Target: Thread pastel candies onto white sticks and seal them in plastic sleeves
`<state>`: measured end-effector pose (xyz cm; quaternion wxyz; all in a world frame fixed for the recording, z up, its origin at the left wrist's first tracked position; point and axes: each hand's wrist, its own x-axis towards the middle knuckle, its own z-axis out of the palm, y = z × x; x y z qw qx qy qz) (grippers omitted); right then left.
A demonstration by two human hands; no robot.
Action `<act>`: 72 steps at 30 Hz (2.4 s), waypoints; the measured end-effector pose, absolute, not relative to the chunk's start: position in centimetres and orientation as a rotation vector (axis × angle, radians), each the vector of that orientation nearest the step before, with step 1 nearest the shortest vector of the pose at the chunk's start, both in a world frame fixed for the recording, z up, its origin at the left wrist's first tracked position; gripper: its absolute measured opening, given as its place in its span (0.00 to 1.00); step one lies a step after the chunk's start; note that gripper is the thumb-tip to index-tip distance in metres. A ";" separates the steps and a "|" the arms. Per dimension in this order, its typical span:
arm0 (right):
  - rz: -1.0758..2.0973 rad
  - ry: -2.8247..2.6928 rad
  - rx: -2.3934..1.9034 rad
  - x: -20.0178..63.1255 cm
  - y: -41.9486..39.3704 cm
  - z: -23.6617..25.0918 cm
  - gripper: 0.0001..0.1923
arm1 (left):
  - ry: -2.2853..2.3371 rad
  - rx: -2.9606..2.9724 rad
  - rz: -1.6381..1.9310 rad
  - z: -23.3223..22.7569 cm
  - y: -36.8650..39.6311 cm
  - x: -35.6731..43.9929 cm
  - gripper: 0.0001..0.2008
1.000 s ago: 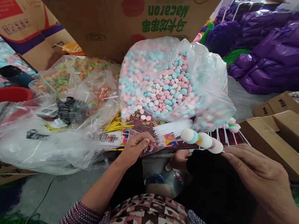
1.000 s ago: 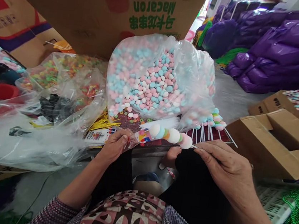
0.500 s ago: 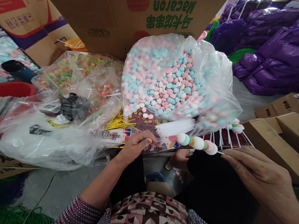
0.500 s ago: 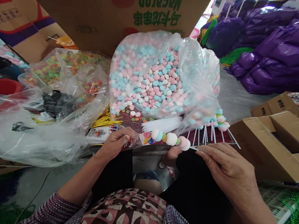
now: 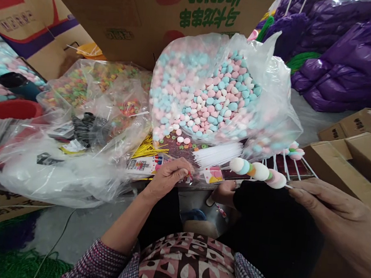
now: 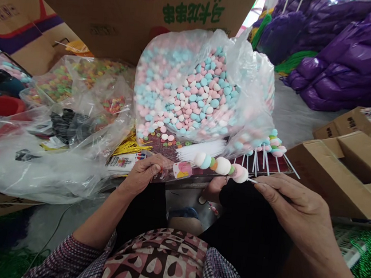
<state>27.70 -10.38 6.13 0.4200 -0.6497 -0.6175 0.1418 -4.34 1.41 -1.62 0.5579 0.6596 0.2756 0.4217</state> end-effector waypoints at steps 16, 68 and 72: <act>0.288 -1.767 -1.581 27.6 -10.6 5.9 0.06 | 0.608 1.649 0.981 -1.5 1.6 -4.1 0.12; 0.290 -1.761 -1.586 27.9 -11.7 4.3 0.04 | 0.732 1.789 0.992 -0.9 1.1 -3.9 0.06; 0.260 -1.751 -1.610 27.6 -11.6 4.4 0.05 | 0.717 1.860 1.003 -0.7 1.1 -3.8 0.06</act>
